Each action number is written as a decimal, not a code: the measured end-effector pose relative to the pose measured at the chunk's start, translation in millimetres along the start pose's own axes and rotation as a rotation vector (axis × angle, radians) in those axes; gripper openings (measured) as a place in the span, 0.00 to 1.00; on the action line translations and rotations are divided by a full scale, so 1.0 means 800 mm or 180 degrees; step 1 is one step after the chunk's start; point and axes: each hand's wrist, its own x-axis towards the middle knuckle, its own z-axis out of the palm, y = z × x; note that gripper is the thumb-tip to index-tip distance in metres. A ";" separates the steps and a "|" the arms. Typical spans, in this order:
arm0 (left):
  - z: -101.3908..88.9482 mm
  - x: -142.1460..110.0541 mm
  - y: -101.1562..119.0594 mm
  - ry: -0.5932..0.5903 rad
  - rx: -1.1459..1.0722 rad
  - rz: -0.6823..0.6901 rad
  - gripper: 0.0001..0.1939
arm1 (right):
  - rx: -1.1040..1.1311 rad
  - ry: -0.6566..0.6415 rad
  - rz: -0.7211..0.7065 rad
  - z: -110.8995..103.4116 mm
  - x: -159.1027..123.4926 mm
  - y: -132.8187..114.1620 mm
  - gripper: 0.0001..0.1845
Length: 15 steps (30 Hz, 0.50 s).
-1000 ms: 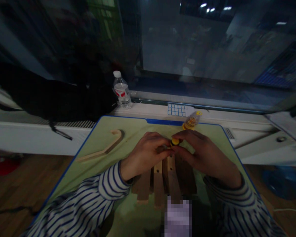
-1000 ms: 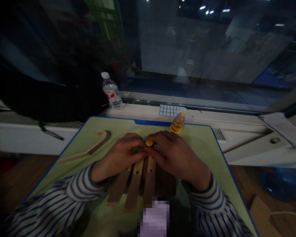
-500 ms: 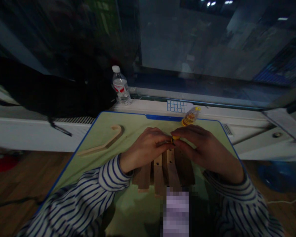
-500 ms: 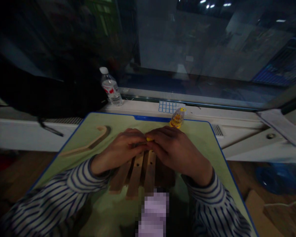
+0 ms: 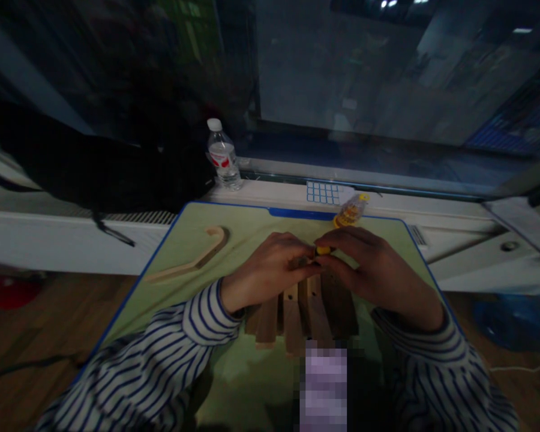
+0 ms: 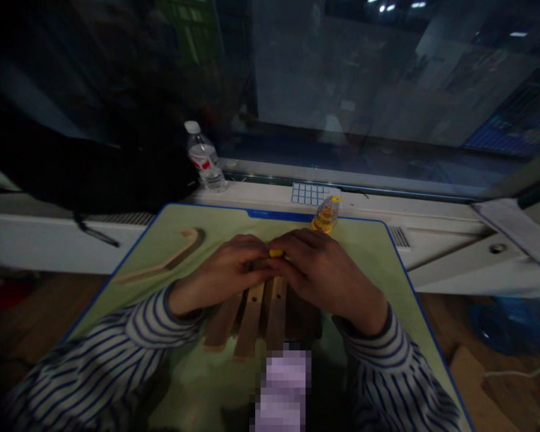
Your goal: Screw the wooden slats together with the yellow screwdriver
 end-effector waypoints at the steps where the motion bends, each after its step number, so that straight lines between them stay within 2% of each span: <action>1: 0.001 0.000 0.001 0.0048 0.0036 -0.0045 0.09 | 0.0005 -0.0002 0.0000 0.000 0.000 0.000 0.10; 6: 0.006 -0.001 0.003 0.0260 0.0107 -0.0151 0.09 | -0.0055 0.0001 -0.0007 0.001 0.000 0.001 0.10; 11: 0.007 -0.002 0.002 0.0230 -0.0024 -0.0090 0.09 | -0.0043 -0.0047 -0.0035 -0.005 0.000 -0.003 0.16; 15: 0.008 -0.001 0.000 0.0210 -0.0111 -0.0024 0.09 | 0.0016 -0.0153 -0.0054 -0.007 0.001 -0.007 0.15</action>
